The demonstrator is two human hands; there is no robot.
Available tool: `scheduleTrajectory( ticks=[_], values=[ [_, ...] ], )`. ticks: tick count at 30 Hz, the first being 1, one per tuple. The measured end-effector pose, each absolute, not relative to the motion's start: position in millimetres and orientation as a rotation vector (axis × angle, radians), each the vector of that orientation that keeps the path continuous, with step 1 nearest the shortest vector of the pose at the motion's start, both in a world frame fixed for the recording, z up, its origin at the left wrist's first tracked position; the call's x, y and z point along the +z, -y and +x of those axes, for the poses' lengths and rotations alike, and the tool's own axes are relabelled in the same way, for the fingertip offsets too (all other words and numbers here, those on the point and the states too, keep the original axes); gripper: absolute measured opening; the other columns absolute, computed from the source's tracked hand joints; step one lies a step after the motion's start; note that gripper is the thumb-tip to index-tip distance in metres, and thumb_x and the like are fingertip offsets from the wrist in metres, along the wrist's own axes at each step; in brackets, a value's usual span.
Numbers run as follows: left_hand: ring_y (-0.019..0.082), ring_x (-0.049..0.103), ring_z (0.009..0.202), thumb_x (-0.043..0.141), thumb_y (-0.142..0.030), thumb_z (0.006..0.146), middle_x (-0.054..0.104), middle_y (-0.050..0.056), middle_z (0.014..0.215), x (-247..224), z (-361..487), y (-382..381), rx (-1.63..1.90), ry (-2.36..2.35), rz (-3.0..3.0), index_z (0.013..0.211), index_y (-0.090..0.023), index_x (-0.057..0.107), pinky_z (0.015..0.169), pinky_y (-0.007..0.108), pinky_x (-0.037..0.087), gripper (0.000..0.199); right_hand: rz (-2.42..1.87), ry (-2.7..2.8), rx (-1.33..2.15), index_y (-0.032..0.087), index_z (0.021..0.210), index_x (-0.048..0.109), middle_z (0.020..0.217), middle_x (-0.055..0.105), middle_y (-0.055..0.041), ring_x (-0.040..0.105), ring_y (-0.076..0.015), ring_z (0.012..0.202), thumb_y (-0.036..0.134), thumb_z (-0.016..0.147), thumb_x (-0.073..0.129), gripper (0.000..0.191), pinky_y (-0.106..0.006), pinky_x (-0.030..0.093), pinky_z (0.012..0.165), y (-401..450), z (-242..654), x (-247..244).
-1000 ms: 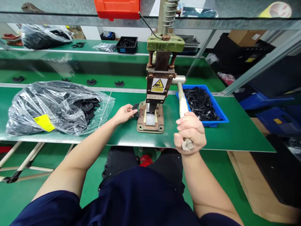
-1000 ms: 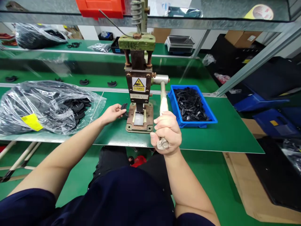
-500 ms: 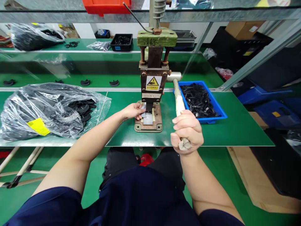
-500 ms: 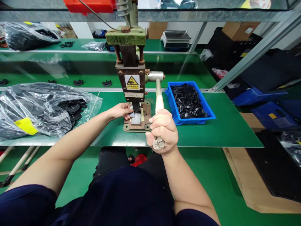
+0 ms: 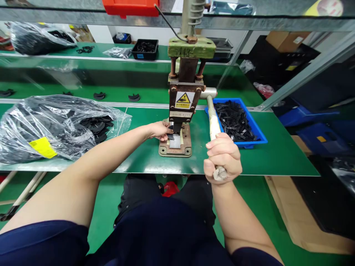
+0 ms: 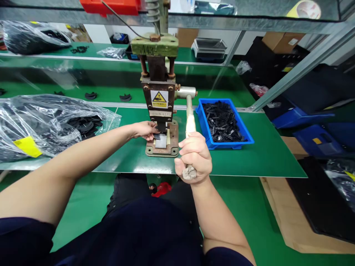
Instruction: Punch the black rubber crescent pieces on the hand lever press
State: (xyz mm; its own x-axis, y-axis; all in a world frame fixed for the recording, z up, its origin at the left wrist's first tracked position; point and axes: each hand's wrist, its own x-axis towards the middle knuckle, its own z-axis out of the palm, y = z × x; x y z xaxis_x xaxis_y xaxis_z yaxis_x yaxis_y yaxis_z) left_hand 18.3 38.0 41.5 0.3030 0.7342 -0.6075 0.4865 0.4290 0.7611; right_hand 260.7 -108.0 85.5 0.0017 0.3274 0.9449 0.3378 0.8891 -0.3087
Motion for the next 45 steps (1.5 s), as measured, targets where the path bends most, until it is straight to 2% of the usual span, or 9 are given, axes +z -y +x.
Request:
scheduleTrajectory(
  ticks=[7,13,18,20,24,27,31,39,45],
  values=[
    [0.015,0.066,0.047,0.084,-0.039,0.090,0.068,0.002,0.059,38,15,-35,0.258,-1.315,1.255,0.106,-0.021,0.066,0.050,0.022,0.053,0.031,-0.521,1.637,-0.022,0.023,0.069,0.056,0.080,0.062,0.0037,0.071,-0.0157,0.085,0.027,0.083,0.072,0.022,-0.050,0.059,0.101,108,263,88],
    [0.013,0.067,0.056,0.083,-0.047,0.089,0.070,0.004,0.074,37,-2,-6,0.586,-1.235,1.112,0.090,-0.017,0.064,0.052,0.024,0.054,0.036,-0.537,1.638,-0.046,0.024,0.069,0.056,0.079,0.062,0.0039,0.071,-0.0162,0.083,0.029,0.083,0.071,0.021,-0.051,0.061,0.100,106,264,88],
    [0.018,0.074,0.080,0.086,-0.045,0.084,0.076,0.008,0.098,39,-30,31,0.637,-0.909,1.309,0.128,-0.018,0.073,0.067,0.027,0.057,0.054,-0.502,1.597,-0.075,0.023,0.066,0.057,0.078,0.063,0.0038,0.072,-0.0173,0.077,0.025,0.077,0.075,0.021,-0.050,0.060,0.096,102,264,87],
    [0.020,0.075,0.087,0.082,-0.045,0.088,0.077,0.008,0.100,36,-55,37,0.689,-1.049,1.507,0.127,-0.019,0.076,0.076,0.030,0.058,0.048,-0.495,1.579,-0.086,0.023,0.064,0.057,0.076,0.063,0.0036,0.071,-0.0176,0.076,0.024,0.076,0.076,0.022,-0.050,0.060,0.095,99,264,86],
    [0.030,0.072,0.108,0.076,-0.038,0.090,0.077,0.013,0.113,29,-140,32,0.659,-1.792,1.910,0.114,-0.019,0.081,0.102,0.041,0.053,0.031,-0.490,1.569,-0.081,0.022,0.063,0.057,0.075,0.064,0.0032,0.072,-0.0178,0.074,0.023,0.075,0.077,0.024,-0.051,0.060,0.093,94,264,83],
    [0.041,0.061,0.130,0.068,-0.039,0.094,0.070,0.022,0.134,28,-211,24,0.320,-2.336,1.979,0.127,-0.016,0.076,0.112,0.052,0.046,0.041,-0.443,1.561,-0.111,0.023,0.062,0.056,0.073,0.063,0.0029,0.072,-0.0188,0.071,0.025,0.075,0.078,0.026,-0.050,0.061,0.090,91,265,81],
    [0.048,0.052,0.137,0.067,-0.048,0.091,0.064,0.027,0.144,30,-267,15,-0.139,-2.557,1.920,0.139,-0.013,0.069,0.111,0.061,0.042,0.059,-0.447,1.552,-0.123,0.024,0.060,0.056,0.070,0.063,0.0026,0.071,-0.0204,0.067,0.026,0.072,0.079,0.026,-0.052,0.061,0.086,86,269,77],
    [0.045,0.064,0.126,0.055,-0.033,0.092,0.066,0.031,0.137,27,-272,6,-0.213,-2.480,1.997,0.137,-0.006,0.067,0.107,0.054,0.045,0.053,-0.508,1.550,-0.079,0.023,0.062,0.056,0.073,0.062,0.0033,0.071,-0.0183,0.072,0.025,0.076,0.076,0.024,-0.052,0.060,0.093,97,261,84],
    [0.038,0.065,0.129,0.057,-0.033,0.095,0.072,0.020,0.135,31,-242,14,0.232,-2.391,2.013,0.134,-0.015,0.070,0.113,0.048,0.045,0.045,-0.515,1.565,-0.098,0.024,0.064,0.055,0.074,0.060,0.0037,0.069,-0.0169,0.072,0.032,0.081,0.074,0.026,-0.051,0.060,0.092,99,260,85]
  ],
)
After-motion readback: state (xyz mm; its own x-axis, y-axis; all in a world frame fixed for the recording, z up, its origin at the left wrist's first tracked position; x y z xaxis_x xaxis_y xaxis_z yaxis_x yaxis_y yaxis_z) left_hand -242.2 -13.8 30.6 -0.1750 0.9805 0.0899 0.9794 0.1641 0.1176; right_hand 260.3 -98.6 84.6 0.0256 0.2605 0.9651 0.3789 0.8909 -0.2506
